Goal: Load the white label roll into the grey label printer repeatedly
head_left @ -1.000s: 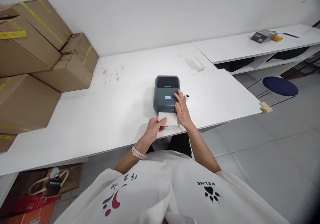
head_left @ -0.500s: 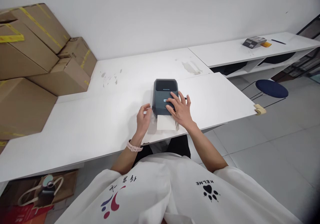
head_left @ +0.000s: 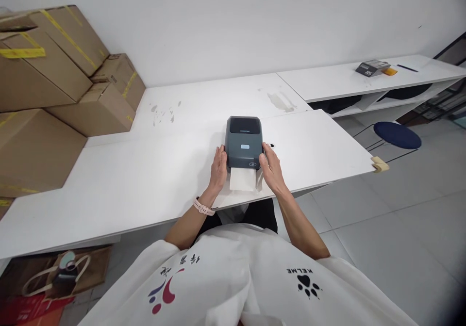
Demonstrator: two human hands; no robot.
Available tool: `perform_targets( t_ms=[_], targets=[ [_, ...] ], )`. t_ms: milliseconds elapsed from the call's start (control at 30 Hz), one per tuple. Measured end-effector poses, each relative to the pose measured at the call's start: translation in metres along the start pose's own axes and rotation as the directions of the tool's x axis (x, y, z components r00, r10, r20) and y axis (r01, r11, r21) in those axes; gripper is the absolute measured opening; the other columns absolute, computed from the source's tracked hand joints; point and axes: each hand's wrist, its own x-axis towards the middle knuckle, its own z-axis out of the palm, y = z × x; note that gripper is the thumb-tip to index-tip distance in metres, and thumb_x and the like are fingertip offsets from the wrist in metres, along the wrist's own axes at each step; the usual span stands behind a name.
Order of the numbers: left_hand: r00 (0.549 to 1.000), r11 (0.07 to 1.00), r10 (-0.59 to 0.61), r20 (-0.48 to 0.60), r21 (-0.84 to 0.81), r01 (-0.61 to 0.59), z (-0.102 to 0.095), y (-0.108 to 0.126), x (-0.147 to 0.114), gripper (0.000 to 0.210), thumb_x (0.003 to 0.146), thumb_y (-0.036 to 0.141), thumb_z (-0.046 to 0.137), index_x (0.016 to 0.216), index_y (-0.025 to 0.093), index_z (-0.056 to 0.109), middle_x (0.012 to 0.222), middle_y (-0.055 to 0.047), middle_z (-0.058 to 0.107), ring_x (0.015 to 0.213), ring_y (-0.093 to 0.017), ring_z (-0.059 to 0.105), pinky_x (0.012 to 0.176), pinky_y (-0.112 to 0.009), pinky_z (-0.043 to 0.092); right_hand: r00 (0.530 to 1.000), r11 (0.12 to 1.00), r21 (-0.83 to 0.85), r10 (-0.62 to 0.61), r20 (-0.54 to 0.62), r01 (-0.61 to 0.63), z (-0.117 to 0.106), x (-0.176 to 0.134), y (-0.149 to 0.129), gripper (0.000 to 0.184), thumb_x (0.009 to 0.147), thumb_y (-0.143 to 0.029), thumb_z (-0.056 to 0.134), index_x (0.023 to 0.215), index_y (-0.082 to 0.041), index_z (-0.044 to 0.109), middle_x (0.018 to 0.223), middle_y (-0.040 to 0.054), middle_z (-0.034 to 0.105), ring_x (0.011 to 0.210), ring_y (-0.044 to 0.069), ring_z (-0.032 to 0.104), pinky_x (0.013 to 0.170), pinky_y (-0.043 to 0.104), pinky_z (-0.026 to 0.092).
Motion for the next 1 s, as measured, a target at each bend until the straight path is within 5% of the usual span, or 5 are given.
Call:
perform_targets(
  t_ms=[333,500,667,900,1000],
  targets=[
    [0.992,0.991,0.124,-0.005,-0.049,-0.124,-0.006,0.031,0.023,0.066,0.098,0.064,0.025,0.150,0.029,0.043,0.165,0.002,0.028,0.155,-0.021,0.020,0.127,-0.040,0.021,0.996,0.991,0.101,-0.092,-0.013,0.092,-0.017,0.024,-0.018,0.068,0.097,-0.068,0.025,0.156,-0.033,0.030,0.163,0.0027,0.032,0.153,0.028,0.024,0.125,0.056,0.021],
    [0.969,0.971,0.240,-0.053,0.000,-0.240,-0.005,0.035,0.081,0.051,0.096,0.044,0.044,0.143,0.026,0.052,0.152,-0.002,0.051,0.144,-0.023,0.043,0.119,-0.039,0.035,0.948,0.951,-0.021,-0.310,-0.076,0.310,-0.021,0.103,-0.032,0.073,0.097,-0.069,0.016,0.160,-0.037,-0.003,0.167,0.0017,0.016,0.155,0.028,0.017,0.123,0.056,0.023],
    [0.996,0.937,0.052,-0.077,0.349,-0.022,-0.001,0.019,0.107,0.058,0.080,0.026,0.058,0.137,0.015,0.057,0.138,-0.013,0.061,0.129,-0.028,0.054,0.106,-0.039,0.044,0.908,0.911,-0.147,-0.402,-0.115,0.385,-0.022,0.202,-0.038,0.084,0.094,-0.074,0.016,0.156,-0.034,-0.024,0.166,0.0077,0.016,0.154,0.026,0.023,0.118,0.051,0.033],
    [0.992,0.804,-0.126,-0.026,0.583,0.118,0.004,0.014,0.106,0.055,0.075,0.027,0.059,0.129,0.019,0.061,0.117,-0.012,0.069,0.111,-0.028,0.063,0.087,-0.035,0.048,0.843,0.833,-0.396,-0.493,-0.215,0.386,-0.030,0.196,-0.060,0.075,0.097,-0.061,0.036,0.159,-0.026,0.013,0.161,0.0112,0.031,0.149,0.032,0.030,0.116,0.056,0.034],
    [0.988,0.787,-0.150,-0.025,0.603,0.135,0.005,0.014,0.111,0.051,0.074,0.027,0.060,0.125,0.020,0.062,0.107,-0.010,0.072,0.107,-0.028,0.065,0.082,-0.034,0.047,0.877,0.742,-0.486,-0.463,0.128,0.462,-0.020,0.163,-0.058,0.056,0.094,-0.049,0.049,0.143,-0.022,0.047,0.143,0.0129,0.054,0.133,0.033,0.049,0.109,0.052,0.043]
  ],
)
